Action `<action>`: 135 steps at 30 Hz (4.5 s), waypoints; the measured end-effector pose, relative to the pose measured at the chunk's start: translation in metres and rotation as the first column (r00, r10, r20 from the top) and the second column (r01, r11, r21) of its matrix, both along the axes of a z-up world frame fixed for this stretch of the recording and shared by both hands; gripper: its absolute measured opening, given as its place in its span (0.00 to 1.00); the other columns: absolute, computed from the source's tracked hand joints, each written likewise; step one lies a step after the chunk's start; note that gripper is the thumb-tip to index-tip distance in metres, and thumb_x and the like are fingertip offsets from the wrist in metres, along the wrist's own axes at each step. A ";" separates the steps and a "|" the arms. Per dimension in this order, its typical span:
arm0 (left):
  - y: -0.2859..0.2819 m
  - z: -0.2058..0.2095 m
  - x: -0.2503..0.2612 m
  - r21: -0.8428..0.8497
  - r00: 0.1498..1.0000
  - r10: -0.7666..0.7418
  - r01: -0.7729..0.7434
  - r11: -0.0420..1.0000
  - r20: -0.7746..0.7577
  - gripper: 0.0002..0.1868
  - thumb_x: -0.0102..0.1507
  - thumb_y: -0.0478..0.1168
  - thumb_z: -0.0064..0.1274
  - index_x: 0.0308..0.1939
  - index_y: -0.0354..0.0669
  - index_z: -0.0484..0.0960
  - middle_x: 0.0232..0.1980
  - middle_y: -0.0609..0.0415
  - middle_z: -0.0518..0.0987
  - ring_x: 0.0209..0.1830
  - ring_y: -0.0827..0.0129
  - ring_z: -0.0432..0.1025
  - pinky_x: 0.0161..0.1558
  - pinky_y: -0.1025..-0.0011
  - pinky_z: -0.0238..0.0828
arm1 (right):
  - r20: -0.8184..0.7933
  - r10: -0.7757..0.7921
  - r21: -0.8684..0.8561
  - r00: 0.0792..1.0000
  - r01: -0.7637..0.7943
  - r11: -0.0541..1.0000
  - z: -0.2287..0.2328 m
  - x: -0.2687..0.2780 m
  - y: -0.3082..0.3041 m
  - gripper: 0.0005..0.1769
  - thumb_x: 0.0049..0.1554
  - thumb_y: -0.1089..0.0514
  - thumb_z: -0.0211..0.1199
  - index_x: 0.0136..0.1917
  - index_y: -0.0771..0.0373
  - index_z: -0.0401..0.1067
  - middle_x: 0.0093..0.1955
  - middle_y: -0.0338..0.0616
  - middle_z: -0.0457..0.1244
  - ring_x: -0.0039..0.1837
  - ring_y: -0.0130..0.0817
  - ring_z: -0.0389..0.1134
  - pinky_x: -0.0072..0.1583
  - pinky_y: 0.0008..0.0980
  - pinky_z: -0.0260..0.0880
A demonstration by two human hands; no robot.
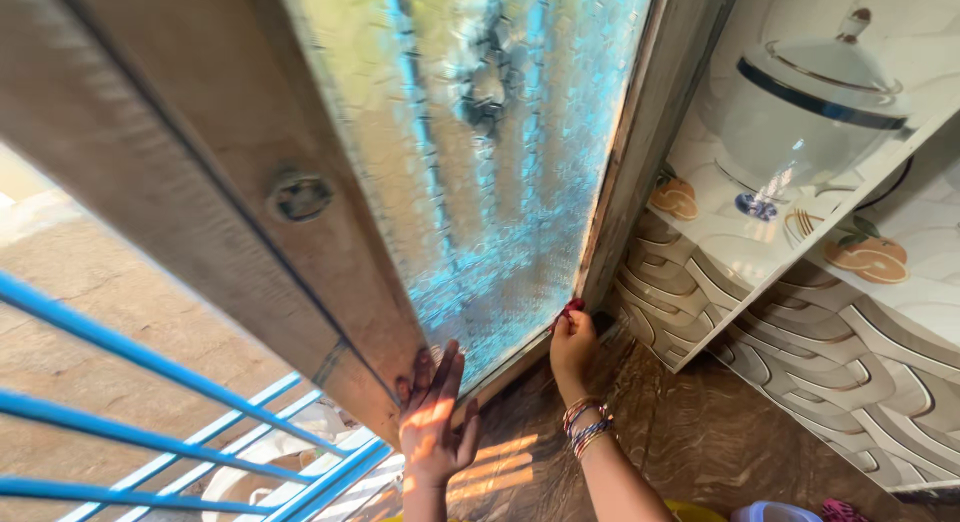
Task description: The person wipes a blue metal window grille and the adjacent white window frame using a pink cloth. They repeatedly dip the cloth into a small container of liquid and continue wiping the frame and grille.
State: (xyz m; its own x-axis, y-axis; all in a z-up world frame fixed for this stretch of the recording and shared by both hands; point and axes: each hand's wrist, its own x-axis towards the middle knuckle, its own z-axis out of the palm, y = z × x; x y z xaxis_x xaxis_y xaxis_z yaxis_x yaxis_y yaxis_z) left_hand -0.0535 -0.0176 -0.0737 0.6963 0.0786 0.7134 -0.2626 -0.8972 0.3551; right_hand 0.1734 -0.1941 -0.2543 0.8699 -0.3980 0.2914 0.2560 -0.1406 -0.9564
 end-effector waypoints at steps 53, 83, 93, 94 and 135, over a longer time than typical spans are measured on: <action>-0.088 -0.070 -0.031 -0.366 0.843 -0.291 0.121 0.923 -0.453 0.19 0.63 0.37 0.53 0.59 0.44 0.78 0.43 0.53 0.86 0.45 0.58 0.81 0.46 0.61 0.75 | -0.040 -0.518 -0.863 0.855 0.232 0.449 -0.028 -0.309 -0.413 0.21 0.47 0.49 0.73 0.52 0.57 0.76 0.52 0.55 0.70 0.53 0.56 0.71 0.55 0.49 0.71; -0.085 -0.083 -0.030 -0.818 0.652 -0.650 0.079 0.569 -0.390 0.21 0.66 0.51 0.54 0.57 0.40 0.81 0.44 0.51 0.85 0.42 0.67 0.80 0.42 0.68 0.75 | -0.292 0.600 0.525 0.744 -0.400 0.751 0.093 -0.252 -0.134 0.13 0.59 0.59 0.61 0.58 0.60 0.73 0.50 0.39 0.70 0.50 0.25 0.71 0.51 0.29 0.74; -0.079 -0.109 -0.021 -0.955 0.602 -0.745 -0.119 0.272 -0.287 0.10 0.65 0.40 0.58 0.41 0.34 0.84 0.31 0.60 0.80 0.28 0.77 0.70 0.32 0.74 0.69 | -0.244 0.632 0.580 0.736 -0.411 0.703 0.072 -0.247 -0.119 0.13 0.63 0.58 0.60 0.60 0.61 0.68 0.51 0.39 0.68 0.50 0.27 0.70 0.52 0.34 0.74; -0.078 -0.111 -0.020 -0.953 0.629 -0.721 -0.122 0.278 -0.291 0.09 0.65 0.40 0.58 0.40 0.36 0.85 0.31 0.62 0.80 0.29 0.79 0.70 0.33 0.76 0.70 | -0.249 0.629 0.587 0.736 -0.402 0.703 0.072 -0.247 -0.118 0.12 0.63 0.58 0.60 0.60 0.61 0.68 0.50 0.38 0.68 0.49 0.27 0.71 0.52 0.34 0.74; 0.025 0.304 0.014 0.496 0.823 0.304 -0.541 0.679 0.481 0.33 0.74 0.51 0.45 0.81 0.44 0.63 0.84 0.47 0.57 0.85 0.61 0.48 0.81 0.56 0.22 | 0.468 0.715 0.580 0.519 -0.791 0.195 0.495 -0.157 -0.034 0.20 0.68 0.55 0.52 0.68 0.68 0.68 0.66 0.51 0.67 0.66 0.43 0.70 0.67 0.44 0.73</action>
